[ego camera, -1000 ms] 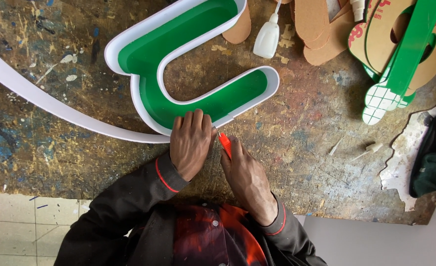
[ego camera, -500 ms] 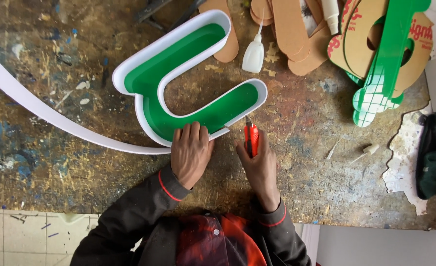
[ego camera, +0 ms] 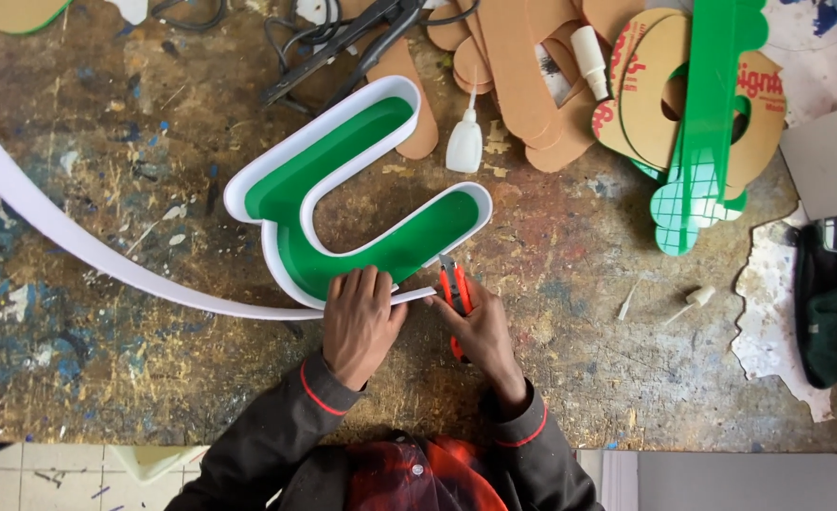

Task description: The person assembles a channel letter sign by applying adhesive to the inner edge of a letter-shaped frame, positioning a white plastic strip along the edge, and trimming the strip to size using a utility knife.

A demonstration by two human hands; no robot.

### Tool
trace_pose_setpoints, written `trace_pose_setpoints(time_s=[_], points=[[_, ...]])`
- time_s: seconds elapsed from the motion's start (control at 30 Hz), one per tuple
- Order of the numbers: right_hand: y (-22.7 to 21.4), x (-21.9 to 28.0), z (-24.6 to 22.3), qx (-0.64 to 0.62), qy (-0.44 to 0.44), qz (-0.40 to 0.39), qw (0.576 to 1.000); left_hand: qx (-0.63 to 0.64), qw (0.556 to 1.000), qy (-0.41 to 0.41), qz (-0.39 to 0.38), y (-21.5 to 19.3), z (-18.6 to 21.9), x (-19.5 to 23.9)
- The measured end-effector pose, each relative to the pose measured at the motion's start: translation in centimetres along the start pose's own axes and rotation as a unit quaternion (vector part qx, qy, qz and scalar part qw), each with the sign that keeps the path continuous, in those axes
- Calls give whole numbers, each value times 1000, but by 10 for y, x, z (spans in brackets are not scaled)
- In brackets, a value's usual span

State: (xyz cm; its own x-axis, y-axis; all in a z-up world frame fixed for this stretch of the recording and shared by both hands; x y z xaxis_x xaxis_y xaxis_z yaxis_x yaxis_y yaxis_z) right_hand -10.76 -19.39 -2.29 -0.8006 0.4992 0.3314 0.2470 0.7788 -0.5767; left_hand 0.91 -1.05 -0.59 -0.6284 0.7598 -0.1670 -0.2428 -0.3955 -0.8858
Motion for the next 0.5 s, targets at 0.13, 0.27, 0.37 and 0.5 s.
trace_pose_setpoints(time_s=[0.13,0.27,0.37,0.5], points=[[-4,5,-1,3,-32,13,999,11,1000,-8,7,-3,1,1],[-13,5,-13,-10,-56,-12,998,29,999,-26,37,1,5,10],[-13,4,-13,-28,-60,-16,998,7,997,-3,82,-17,7,5],[-12,6,-9,-44,-69,-9,997,85,995,-20,50,-29,3,-5]])
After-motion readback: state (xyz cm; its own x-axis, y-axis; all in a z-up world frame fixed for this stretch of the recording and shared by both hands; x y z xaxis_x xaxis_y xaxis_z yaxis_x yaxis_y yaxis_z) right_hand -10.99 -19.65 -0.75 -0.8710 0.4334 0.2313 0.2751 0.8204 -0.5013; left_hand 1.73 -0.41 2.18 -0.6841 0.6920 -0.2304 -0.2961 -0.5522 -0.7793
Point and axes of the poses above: each hand's wrist, its own x-axis away from the middle knuckle, its own y-axis out of the palm, z = x × y, the point moved 2 cm from there along -x, towards the middle knuckle, and after that the axes turned 14 degrees about x, right-handed, at the moved point
